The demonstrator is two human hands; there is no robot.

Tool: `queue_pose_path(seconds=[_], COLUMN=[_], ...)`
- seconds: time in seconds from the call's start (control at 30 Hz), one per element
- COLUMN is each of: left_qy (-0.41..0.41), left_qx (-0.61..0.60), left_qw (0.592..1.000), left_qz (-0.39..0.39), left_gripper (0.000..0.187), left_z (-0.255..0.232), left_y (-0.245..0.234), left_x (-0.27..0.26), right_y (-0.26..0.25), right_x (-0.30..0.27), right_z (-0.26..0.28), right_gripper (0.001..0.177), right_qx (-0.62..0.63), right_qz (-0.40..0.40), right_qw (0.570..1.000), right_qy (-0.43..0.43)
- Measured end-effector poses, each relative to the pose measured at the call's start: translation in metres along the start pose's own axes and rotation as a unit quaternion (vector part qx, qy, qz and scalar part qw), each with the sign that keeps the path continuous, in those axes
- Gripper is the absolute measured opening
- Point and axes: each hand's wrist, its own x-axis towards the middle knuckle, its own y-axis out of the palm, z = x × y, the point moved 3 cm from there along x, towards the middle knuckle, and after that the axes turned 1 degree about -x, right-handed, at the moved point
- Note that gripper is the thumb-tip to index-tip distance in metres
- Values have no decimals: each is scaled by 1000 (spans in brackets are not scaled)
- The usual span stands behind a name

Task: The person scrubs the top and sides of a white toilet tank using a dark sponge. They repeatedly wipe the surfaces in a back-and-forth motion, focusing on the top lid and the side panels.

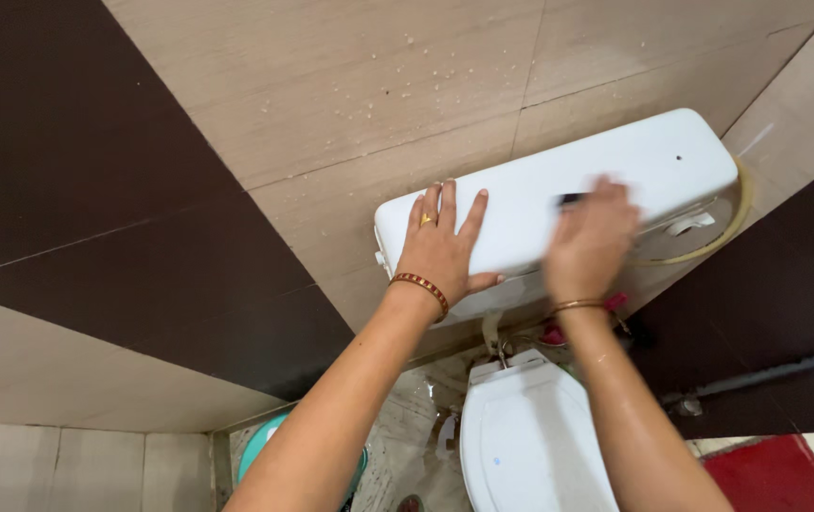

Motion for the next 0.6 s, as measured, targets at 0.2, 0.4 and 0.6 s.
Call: queue_pose_path(seconds=[0.2, 0.4, 0.6], left_qy=[12, 6, -3], left_qx=[-6, -17, -17], left_qw=[1000, 1000, 1000], left_qz=[1, 5, 20], left_gripper=[117, 118, 118], left_z=[4, 3, 2], left_y=[0, -3, -3], left_x=[-2, -1, 0], right_y=[-16, 22, 47], right_x=[28, 129, 127], right_z=[35, -107, -78], right_gripper=[38, 39, 44], right_qx=[147, -60, -98], right_qz=[106, 157, 74], right_qw=[958, 984, 991], right_qy=[-223, -65, -43])
